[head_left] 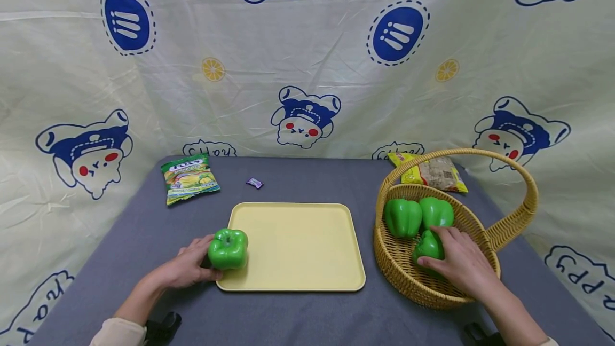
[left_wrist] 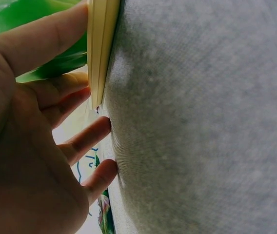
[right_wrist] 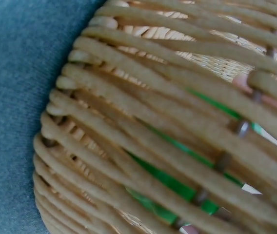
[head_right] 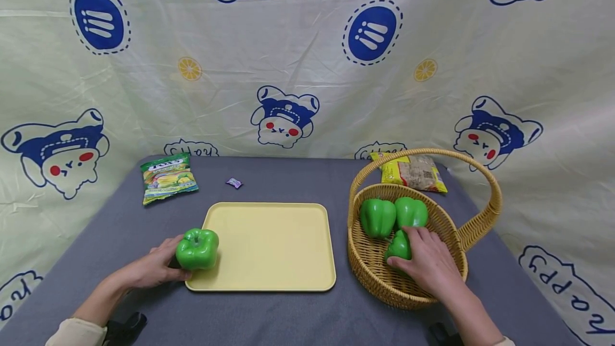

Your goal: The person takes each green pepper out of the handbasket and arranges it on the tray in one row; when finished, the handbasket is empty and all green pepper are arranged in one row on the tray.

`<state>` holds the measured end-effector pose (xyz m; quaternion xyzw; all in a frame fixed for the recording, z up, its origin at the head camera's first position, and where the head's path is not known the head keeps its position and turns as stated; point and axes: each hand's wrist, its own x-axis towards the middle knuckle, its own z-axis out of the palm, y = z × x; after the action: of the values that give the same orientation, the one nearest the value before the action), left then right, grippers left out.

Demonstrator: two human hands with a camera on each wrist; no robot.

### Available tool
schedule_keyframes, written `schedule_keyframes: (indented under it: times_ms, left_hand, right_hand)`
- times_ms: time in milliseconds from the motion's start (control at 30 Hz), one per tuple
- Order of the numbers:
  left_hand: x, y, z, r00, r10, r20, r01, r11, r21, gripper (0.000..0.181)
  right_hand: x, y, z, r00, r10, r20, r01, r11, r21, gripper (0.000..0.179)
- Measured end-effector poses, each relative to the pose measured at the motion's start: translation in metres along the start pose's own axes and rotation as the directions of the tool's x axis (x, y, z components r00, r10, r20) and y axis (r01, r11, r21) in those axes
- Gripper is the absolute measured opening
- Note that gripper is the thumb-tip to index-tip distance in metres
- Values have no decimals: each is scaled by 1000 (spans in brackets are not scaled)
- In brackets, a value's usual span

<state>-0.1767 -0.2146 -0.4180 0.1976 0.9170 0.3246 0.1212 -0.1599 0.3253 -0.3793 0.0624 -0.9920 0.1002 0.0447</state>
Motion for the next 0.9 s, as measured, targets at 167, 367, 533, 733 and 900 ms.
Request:
schedule_keyframes:
  times_ms: [167, 367, 533, 733, 900]
  left_hand:
    - [-1, 1, 0, 1000, -3, -2, 3, 1000, 5, 82]
    - [0, 0, 0, 1000, -18, 1, 18, 1000, -2, 83]
    - [0, 0, 0, 1000, -20, 2, 20, 1000, -5, 83]
    - [-1, 1, 0, 1000, -27, 9, 27, 1000, -12, 84]
    - [-1, 2, 0, 999, -32, 9, 33, 999, -16, 84]
  right_hand:
    - [0, 0, -1, 1000, -7, -5, 7, 1000, -2, 89]
    - [-2, 0, -3, 1000, 6, -4, -6, 1000, 9, 88]
    - [-4, -1, -8, 999, 8, -36, -7, 999, 32, 90]
    - [-8, -5, -17, 998, 21, -63, -17, 998, 63, 93]
    - [-11, -12, -25, 997, 39, -71, -33, 996, 88, 95]
